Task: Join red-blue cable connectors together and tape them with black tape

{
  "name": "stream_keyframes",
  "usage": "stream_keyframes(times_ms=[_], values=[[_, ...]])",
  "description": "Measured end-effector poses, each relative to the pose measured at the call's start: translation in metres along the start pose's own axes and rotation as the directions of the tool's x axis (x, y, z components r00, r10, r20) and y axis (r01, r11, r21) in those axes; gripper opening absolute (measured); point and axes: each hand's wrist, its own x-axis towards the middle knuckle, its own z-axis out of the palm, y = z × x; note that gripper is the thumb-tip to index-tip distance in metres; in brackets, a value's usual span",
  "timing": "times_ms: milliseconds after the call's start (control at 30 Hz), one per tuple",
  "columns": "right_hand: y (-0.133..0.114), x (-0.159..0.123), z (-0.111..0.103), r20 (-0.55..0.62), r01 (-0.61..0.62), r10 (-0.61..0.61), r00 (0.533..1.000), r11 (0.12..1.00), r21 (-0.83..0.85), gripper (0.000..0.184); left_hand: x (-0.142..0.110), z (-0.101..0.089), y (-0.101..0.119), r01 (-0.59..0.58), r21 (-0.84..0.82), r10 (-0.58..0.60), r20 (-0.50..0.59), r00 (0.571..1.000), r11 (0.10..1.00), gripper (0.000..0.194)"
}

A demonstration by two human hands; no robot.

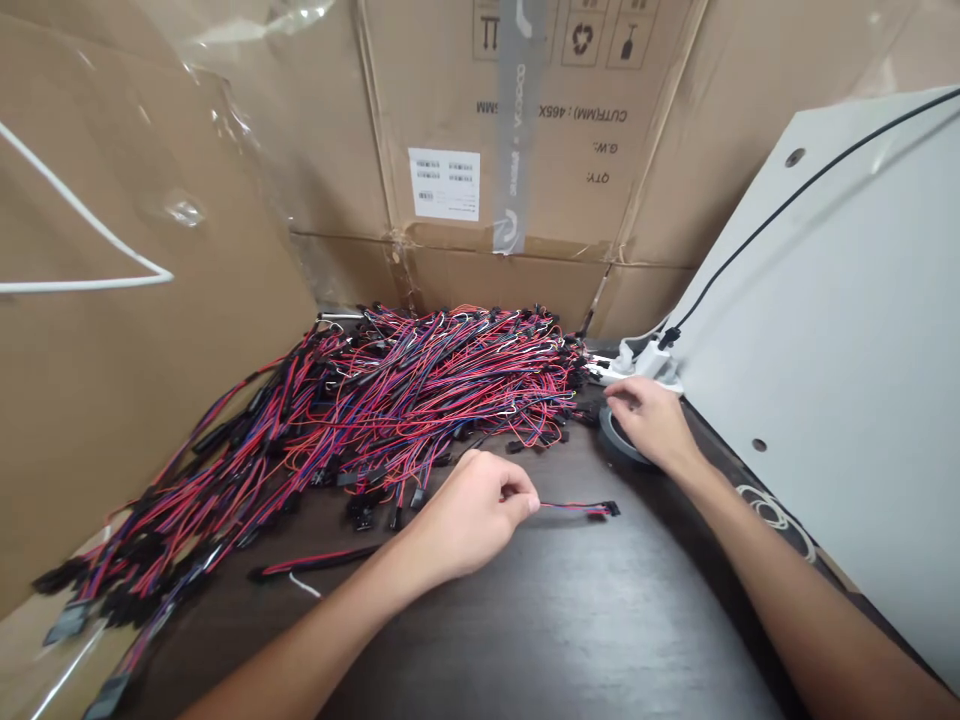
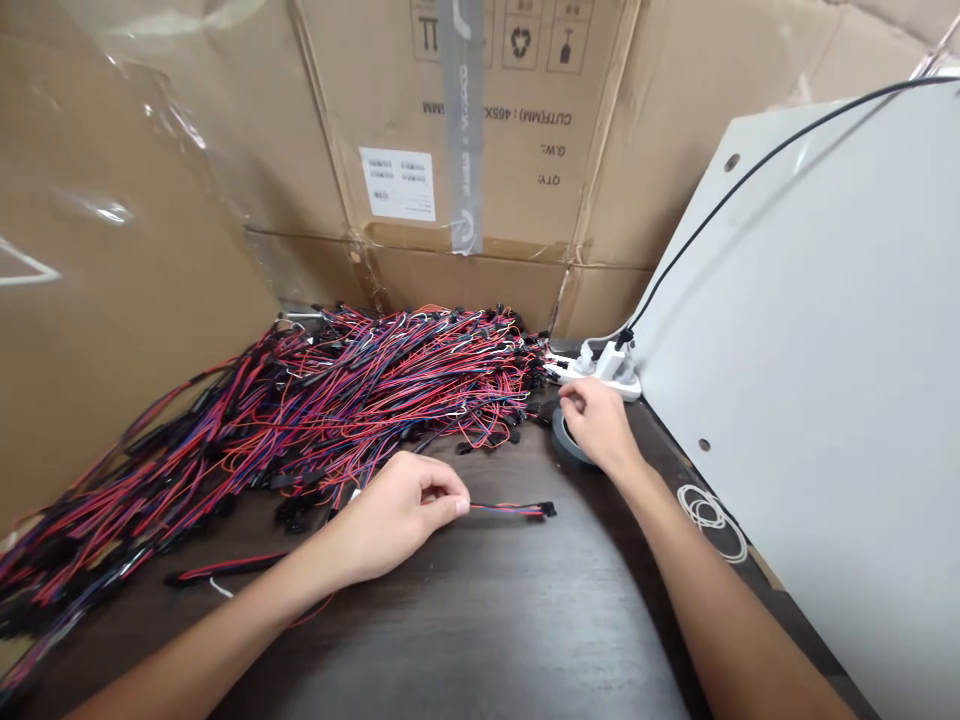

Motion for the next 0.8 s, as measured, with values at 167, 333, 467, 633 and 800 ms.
stream_keyframes(times_ms=[167,333,467,633,800], values=[[0.01,0.005,0.015,0.04,-0.003,0.007,0.999,0.995,-0.096,0.02,-0.001,0.002,0.004,0.021,0.029,-0.022,0.024,0.999,0.999,0.019],[0.016,0.011,0.018,0.067,-0.083,0.091,0.994,0.99,-0.113,0.019,-0.002,0.004,0.004,0.032,0.042,-0.033,0.038,0.999,0.999,0.019],[0.015,0.013,0.014,0.054,-0.159,0.162,0.985,0.986,-0.057,0.014,-0.002,0.004,0.004,0.024,0.043,-0.026,0.042,0.999,0.999,0.02],[0.015,0.01,0.01,0.029,-0.232,0.231,0.973,0.972,0.043,0.016,0.0,0.003,0.003,0.021,0.051,-0.023,0.045,0.999,0.999,0.021],[0.019,0.008,0.01,-0.029,-0.271,0.277,0.96,0.954,0.127,0.012,0.001,0.003,0.002,0.018,0.052,-0.02,0.048,0.999,0.998,0.022]])
